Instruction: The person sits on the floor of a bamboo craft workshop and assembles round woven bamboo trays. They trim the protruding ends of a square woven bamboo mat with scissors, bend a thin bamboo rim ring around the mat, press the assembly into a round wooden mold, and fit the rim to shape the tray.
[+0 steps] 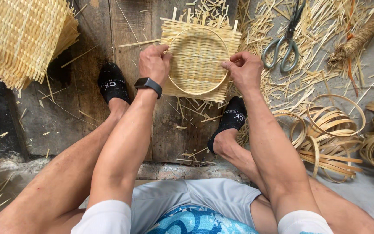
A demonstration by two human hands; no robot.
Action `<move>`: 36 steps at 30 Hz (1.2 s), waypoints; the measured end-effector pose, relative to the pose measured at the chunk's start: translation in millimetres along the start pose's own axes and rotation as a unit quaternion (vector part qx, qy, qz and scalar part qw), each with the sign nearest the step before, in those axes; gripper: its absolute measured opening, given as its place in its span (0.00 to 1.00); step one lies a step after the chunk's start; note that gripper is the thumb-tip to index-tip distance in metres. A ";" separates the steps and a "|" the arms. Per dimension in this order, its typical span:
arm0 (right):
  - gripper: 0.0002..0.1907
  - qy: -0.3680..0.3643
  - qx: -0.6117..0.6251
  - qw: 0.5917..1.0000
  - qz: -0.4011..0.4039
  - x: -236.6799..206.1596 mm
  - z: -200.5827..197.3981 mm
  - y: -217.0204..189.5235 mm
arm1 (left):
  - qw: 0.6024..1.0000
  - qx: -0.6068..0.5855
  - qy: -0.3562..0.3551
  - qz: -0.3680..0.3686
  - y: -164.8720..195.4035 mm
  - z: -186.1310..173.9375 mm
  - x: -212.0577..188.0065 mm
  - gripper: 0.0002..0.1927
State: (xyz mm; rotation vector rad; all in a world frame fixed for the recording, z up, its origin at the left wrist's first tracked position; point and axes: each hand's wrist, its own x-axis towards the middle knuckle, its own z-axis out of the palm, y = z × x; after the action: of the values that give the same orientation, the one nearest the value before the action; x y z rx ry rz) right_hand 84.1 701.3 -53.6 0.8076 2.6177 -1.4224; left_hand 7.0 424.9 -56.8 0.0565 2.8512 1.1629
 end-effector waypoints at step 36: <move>0.05 -0.014 -0.037 0.998 0.049 18.8 22.3 -3.5 | 0.967 -0.083 -0.095 -0.219 -19.8 -10.3 2.9 0.07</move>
State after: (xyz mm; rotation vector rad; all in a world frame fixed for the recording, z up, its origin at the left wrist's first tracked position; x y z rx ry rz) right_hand 61.9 689.9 -69.2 0.8874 2.5533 -1.2954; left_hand 3.2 403.8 -63.4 -0.4241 2.4146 1.2096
